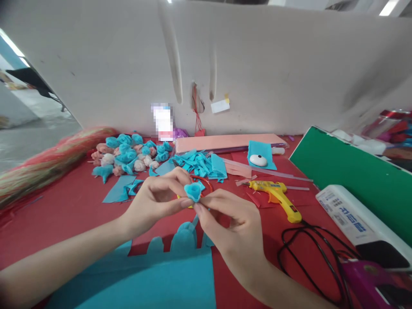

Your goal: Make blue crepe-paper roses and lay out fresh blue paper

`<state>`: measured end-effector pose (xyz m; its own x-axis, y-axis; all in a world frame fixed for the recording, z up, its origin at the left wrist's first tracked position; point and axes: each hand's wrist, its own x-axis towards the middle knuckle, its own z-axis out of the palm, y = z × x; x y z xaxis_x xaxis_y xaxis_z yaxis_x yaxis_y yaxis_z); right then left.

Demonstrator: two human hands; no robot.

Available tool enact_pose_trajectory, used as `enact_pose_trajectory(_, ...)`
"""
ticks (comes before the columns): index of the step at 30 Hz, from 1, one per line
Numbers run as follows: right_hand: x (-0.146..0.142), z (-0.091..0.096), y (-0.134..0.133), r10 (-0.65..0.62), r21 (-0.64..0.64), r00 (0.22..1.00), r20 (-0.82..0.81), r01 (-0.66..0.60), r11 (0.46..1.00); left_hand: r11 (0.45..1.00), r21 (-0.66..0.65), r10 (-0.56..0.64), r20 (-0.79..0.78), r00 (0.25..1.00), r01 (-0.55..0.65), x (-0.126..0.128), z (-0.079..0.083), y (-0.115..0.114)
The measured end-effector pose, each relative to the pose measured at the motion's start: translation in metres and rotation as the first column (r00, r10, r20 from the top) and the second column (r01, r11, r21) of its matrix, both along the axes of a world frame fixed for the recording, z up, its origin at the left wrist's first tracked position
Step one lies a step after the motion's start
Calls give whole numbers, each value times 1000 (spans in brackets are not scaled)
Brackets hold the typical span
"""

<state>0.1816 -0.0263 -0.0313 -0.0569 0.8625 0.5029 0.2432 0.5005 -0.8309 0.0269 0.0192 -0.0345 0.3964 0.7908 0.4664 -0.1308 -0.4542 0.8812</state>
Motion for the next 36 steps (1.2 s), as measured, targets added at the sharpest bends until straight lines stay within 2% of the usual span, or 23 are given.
enact_pose_trajectory(3, 1, -2, 0, 11, -24, 1000, -6, -11, 1000, 999, 19, 27, -68, 997, -26, -2, 3, -2)
enact_pose_trajectory(6, 0, -6, 1, 30, -72, 999, -26, -31, 997, 998, 45, 43, -245, 969, -33, -13, 2, -3)
enact_pose_trajectory(8, -1, -7, 2, 57, -119, 997, -52, -62, 991, 995, 98, 45, -431, 901, -3, -27, -2, -4)
enact_pose_trajectory(10, -3, -8, 2, 117, -194, 992, -57, -126, 973, 984, 168, 53, -623, 780, 67, -44, -10, -6)
enact_pose_trajectory(11, -5, -8, 3, 162, -237, 986, -41, -167, 957, 981, 173, 50, -663, 747, 88, -53, -14, -7)
enact_pose_trajectory(14, -9, -9, 4, 357, -382, 932, 58, -309, 871, 972, 178, 39, -758, 651, 150, -76, -26, -15)
enact_pose_trajectory(16, -11, -14, 4, 505, -471, 855, 119, -399, 787, 966, 185, 51, -820, 571, 180, -85, -33, -22)
enact_pose_trajectory(18, -12, -21, 2, 632, -533, 758, 158, -474, 701, 960, 201, 73, -849, 523, 193, -89, -40, -28)
enact_pose_trajectory(21, -10, -33, -3, 724, -603, 650, 231, -488, 631, 946, 263, 128, -837, 532, 187, -89, -49, -32)
enact_pose_trajectory(26, -4, -43, -9, 768, -671, 556, 318, -440, 597, 938, 297, 144, -801, 581, 177, -88, -57, -32)
enact_pose_trajectory(31, -3, -42, -7, 789, -660, 518, 330, -471, 586, 934, 304, 134, -784, 606, 187, -88, -58, -32)
enact_pose_trajectory(36, -3, -41, -5, 796, -667, 510, 327, -472, 576, 940, 262, 85, -801, 592, 220, -87, -56, -33)
